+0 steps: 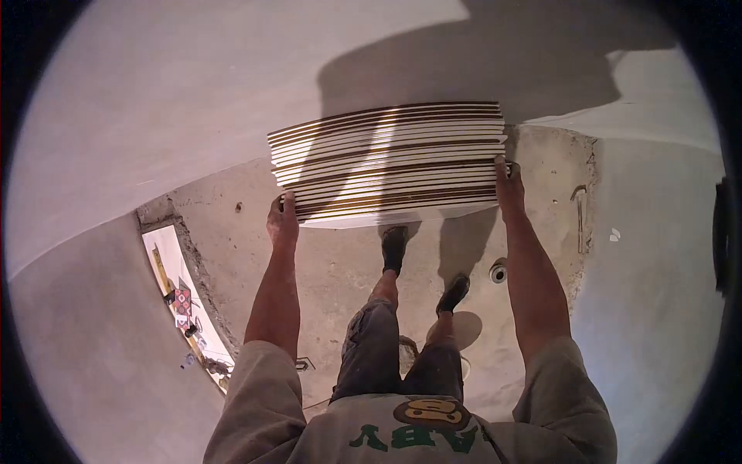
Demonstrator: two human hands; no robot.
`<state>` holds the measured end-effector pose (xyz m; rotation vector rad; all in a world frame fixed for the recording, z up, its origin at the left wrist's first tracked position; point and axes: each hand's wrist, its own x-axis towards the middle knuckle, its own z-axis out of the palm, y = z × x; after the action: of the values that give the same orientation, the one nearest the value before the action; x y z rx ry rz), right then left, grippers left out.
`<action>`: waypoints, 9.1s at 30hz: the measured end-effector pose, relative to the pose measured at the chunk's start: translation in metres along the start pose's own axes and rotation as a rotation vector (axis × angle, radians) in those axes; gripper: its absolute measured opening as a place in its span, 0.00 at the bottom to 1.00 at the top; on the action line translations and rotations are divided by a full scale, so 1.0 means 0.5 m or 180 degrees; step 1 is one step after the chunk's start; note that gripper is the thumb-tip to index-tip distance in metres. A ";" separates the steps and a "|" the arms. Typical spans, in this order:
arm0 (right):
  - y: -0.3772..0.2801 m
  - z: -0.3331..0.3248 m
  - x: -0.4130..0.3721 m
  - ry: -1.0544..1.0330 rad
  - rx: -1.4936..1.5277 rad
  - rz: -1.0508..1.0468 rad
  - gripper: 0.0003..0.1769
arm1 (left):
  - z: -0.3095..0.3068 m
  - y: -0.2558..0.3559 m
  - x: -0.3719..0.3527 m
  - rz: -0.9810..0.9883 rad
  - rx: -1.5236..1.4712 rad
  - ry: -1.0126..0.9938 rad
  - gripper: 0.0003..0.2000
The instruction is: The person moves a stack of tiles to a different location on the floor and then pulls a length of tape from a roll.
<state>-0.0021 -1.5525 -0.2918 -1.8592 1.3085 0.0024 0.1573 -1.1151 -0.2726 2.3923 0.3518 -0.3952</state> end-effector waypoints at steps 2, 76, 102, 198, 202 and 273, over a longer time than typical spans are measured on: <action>0.003 0.002 -0.002 -0.0055 0.0146 -0.0043 0.31 | -0.003 0.016 -0.008 -0.0075 0.0206 0.0087 0.29; 0.064 -0.062 -0.147 -0.0230 0.0479 0.0386 0.26 | -0.050 -0.036 -0.120 -0.0535 -0.0483 -0.0142 0.24; 0.165 -0.141 -0.257 -0.1516 0.1828 0.2490 0.27 | -0.077 -0.128 -0.215 -0.2588 -0.0337 -0.1075 0.13; 0.800 -0.532 -1.192 0.0489 0.5266 0.3409 0.26 | 0.437 0.529 -0.968 -0.0086 0.3120 -0.4893 0.29; 0.859 -0.561 -1.211 0.0992 0.5166 0.3429 0.26 | 0.540 0.563 -1.106 0.0959 0.3460 -0.4798 0.28; 1.682 -1.102 -1.031 0.0271 0.3767 0.3632 0.25 | 1.188 0.404 -1.639 0.0373 0.3848 -0.4203 0.26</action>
<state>-1.1300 -1.5827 -0.2324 -0.0395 1.6961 -0.2019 -0.6347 -1.7766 -0.2818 2.4035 -0.8501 -2.4233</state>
